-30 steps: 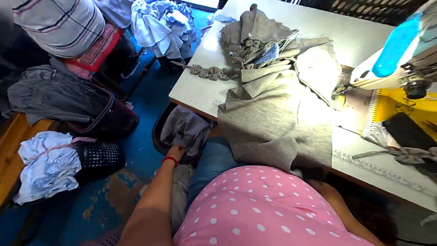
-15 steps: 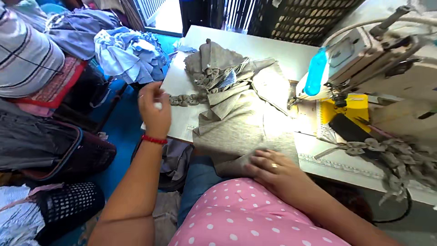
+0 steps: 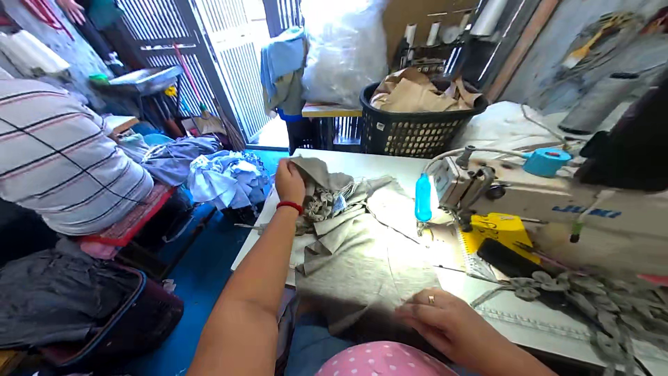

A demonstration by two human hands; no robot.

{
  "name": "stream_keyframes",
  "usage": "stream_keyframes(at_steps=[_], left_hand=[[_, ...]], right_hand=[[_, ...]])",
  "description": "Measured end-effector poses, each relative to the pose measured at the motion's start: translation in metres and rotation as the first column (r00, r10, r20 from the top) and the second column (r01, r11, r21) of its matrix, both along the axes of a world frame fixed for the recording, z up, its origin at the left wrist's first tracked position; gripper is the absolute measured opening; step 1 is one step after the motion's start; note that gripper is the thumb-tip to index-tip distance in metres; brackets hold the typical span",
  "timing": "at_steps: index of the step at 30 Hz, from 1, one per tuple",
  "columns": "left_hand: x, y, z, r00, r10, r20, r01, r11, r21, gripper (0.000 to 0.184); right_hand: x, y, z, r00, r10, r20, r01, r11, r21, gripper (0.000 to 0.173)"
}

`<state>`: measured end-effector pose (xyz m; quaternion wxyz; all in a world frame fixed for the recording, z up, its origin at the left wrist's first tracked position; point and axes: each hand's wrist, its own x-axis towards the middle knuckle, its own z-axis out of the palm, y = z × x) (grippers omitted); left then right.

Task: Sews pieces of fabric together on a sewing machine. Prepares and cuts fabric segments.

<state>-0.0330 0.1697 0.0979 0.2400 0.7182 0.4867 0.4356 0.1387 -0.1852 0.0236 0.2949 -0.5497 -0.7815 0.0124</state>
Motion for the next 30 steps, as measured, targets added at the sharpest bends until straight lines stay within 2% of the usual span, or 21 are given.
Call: stream_keyframes(at_steps=[2, 4, 7, 9, 11, 12, 13, 15, 17, 19, 20, 21, 22, 23, 25, 27, 28, 29, 30], left_hand=[[-0.004, -0.006, 0.026, 0.994, 0.017, 0.109, -0.031, 0.992, 0.121, 0.039], [-0.008, -0.021, 0.058, 0.99, -0.052, 0.129, 0.017, 0.967, 0.255, 0.033], [-0.014, -0.065, 0.104, 0.972, -0.236, 0.003, 0.217, 0.897, 0.386, 0.023], [-0.016, -0.105, 0.123, 0.935, -0.337, -0.114, 0.353, 0.844, 0.403, 0.018], [-0.019, -0.141, 0.128, 0.882, -0.428, -0.195, 0.47, 0.783, 0.408, 0.014], [-0.021, -0.156, 0.128, 0.862, -0.458, -0.217, 0.507, 0.761, 0.404, 0.012], [-0.025, -0.168, 0.128, 0.847, -0.482, -0.225, 0.531, 0.751, 0.392, 0.01], [-0.036, -0.183, 0.123, 0.838, -0.488, -0.245, 0.545, 0.772, 0.327, 0.009], [-0.05, -0.184, 0.117, 0.808, -0.465, -0.361, 0.548, 0.82, 0.169, 0.019], [-0.06, -0.174, 0.108, 0.703, -0.569, -0.427, 0.578, 0.807, -0.121, 0.022], [-0.064, -0.167, 0.099, 0.64, -0.674, -0.368, 0.63, 0.735, -0.25, 0.015], [-0.068, -0.159, 0.087, 0.578, -0.791, -0.202, 0.719, 0.61, -0.332, 0.011], [-0.07, -0.154, 0.074, 0.526, -0.85, 0.033, 0.8, 0.482, -0.357, 0.015], [-0.068, -0.151, 0.061, 0.506, -0.828, 0.24, 0.841, 0.413, -0.348, 0.018], [-0.057, -0.153, 0.036, 0.526, -0.729, 0.437, 0.849, 0.425, -0.314, 0.018], [-0.041, -0.167, 0.005, 0.502, -0.677, 0.538, 0.864, 0.419, -0.279, 0.02], [-0.035, -0.176, -0.012, 0.43, -0.664, 0.611, 0.902, 0.346, -0.258, 0.02], [-0.032, -0.186, -0.028, 0.316, -0.635, 0.705, 0.949, 0.225, -0.223, 0.028], [-0.031, -0.203, -0.034, 0.24, -0.528, 0.815, 0.97, 0.108, -0.216, 0.044]], right_hand=[[0.005, 0.008, 0.014, 0.998, -0.033, -0.056, 0.034, 0.999, 0.018, 0.025], [0.001, 0.022, 0.04, 0.986, -0.075, -0.151, 0.085, 0.994, 0.061, 0.029], [-0.017, 0.051, 0.09, 0.937, -0.141, -0.32, 0.192, 0.972, 0.134, 0.053], [-0.032, 0.072, 0.115, 0.881, -0.163, -0.444, 0.228, 0.969, 0.097, 0.076], [-0.042, 0.094, 0.126, 0.846, -0.196, -0.496, 0.251, 0.967, 0.044, 0.087], [-0.045, 0.104, 0.126, 0.834, -0.224, -0.505, 0.267, 0.964, 0.014, 0.083], [-0.045, 0.111, 0.123, 0.814, -0.25, -0.525, 0.276, 0.961, -0.03, 0.068], [-0.041, 0.122, 0.109, 0.743, -0.322, -0.587, 0.309, 0.943, -0.127, 0.028], [-0.029, 0.123, 0.091, 0.635, -0.357, -0.685, 0.305, 0.931, -0.202, 0.024], [-0.015, 0.117, 0.073, 0.492, -0.33, -0.806, 0.216, 0.943, -0.254, 0.023], [-0.012, 0.11, 0.068, 0.429, -0.303, -0.851, 0.106, 0.953, -0.285, 0.024], [-0.012, 0.101, 0.066, 0.368, -0.272, -0.889, -0.032, 0.952, -0.304, 0.025], [-0.016, 0.09, 0.065, 0.298, -0.23, -0.926, -0.182, 0.939, -0.291, 0.025], [-0.023, 0.076, 0.067, 0.209, -0.176, -0.962, -0.328, 0.914, -0.239, 0.022], [-0.043, 0.047, 0.073, -0.047, -0.002, -0.999, -0.585, 0.811, 0.025, 0.017], [-0.057, 0.025, 0.085, -0.214, 0.18, -0.96, -0.678, 0.68, 0.278, 0.019], [-0.057, 0.017, 0.093, -0.228, 0.247, -0.942, -0.657, 0.675, 0.336, 0.021], [-0.052, 0.011, 0.1, -0.191, 0.294, -0.936, -0.61, 0.712, 0.348, 0.022], [-0.041, 0.005, 0.106, -0.109, 0.304, -0.946, -0.538, 0.782, 0.314, 0.022]])
